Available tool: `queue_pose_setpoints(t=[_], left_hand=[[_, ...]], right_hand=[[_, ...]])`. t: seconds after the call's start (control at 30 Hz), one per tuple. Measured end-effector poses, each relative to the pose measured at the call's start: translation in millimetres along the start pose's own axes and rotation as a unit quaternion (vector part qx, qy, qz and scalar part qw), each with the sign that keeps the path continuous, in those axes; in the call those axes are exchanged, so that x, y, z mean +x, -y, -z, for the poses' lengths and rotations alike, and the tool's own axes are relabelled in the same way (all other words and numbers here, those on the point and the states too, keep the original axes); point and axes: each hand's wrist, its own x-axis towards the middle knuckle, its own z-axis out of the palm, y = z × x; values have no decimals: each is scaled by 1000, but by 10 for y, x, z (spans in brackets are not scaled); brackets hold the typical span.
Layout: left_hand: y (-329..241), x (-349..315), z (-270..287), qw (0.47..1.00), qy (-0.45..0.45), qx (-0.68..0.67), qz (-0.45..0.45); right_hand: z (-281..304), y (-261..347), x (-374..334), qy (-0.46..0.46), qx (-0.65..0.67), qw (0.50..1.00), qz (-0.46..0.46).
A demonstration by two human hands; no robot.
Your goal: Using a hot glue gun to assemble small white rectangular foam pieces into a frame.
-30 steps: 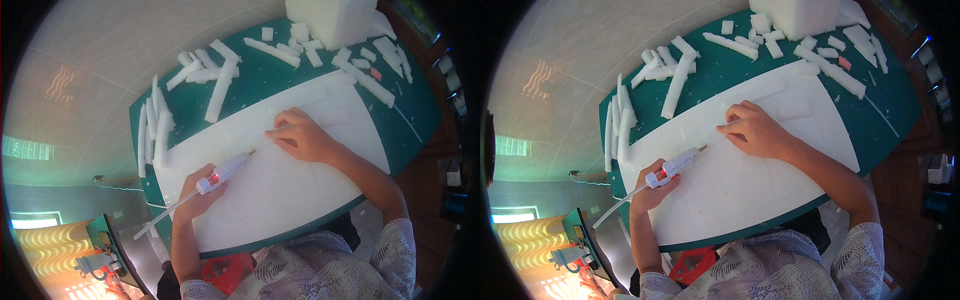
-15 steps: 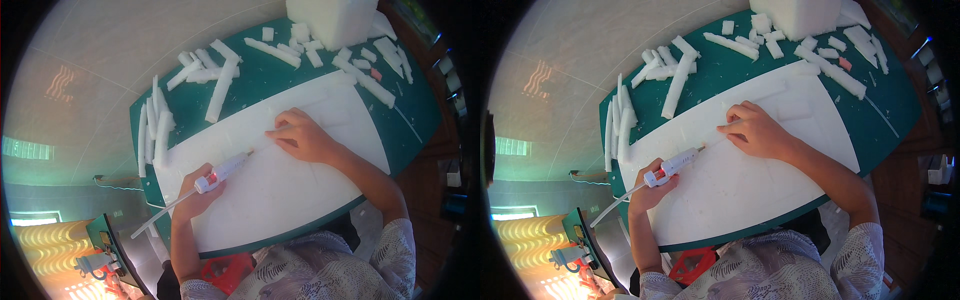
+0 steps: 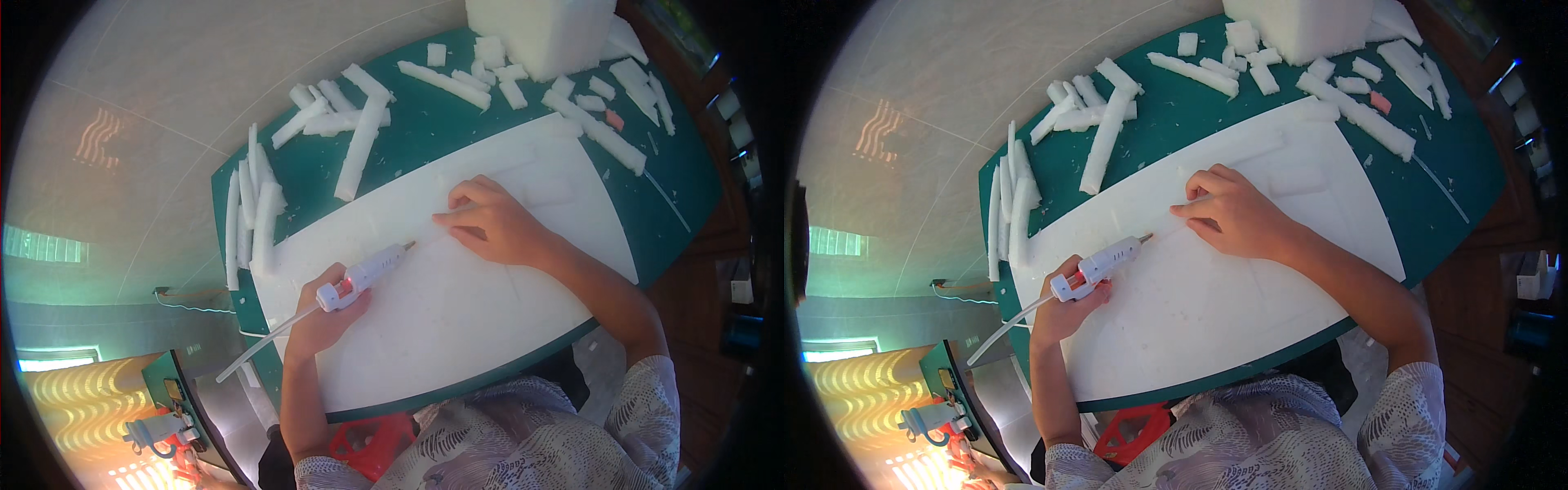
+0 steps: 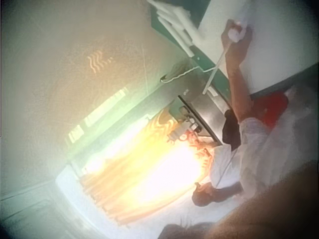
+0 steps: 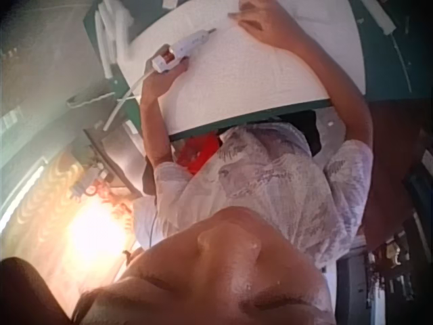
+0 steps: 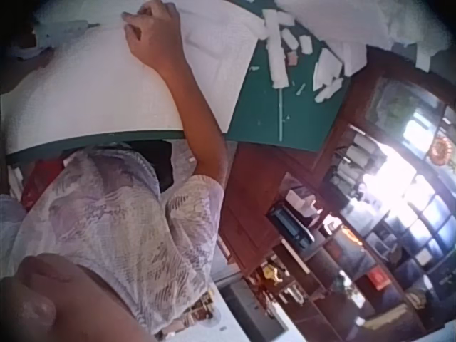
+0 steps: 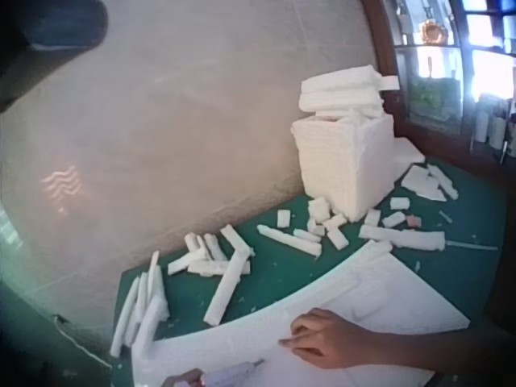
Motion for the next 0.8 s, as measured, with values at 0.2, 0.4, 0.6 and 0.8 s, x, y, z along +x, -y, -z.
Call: queue_pose_setpoints(t=[0.2, 0.4, 0.6, 0.8], left_hand=[[-26, -13, 14, 1000, -8, -11, 4], [-91, -38, 36, 998, -14, -50, 46], [-116, -28, 51, 994, -12, -80, 77], [-137, -48, 43, 995, -2, -75, 71]], right_hand=[[-1, 0, -8, -3, -2, 1000, 6], [-6, -1, -8, 0, -6, 1000, 6], [-3, -4, -15, -7, -17, 1000, 17], [-12, -5, -15, -10, -24, 999, 21]])
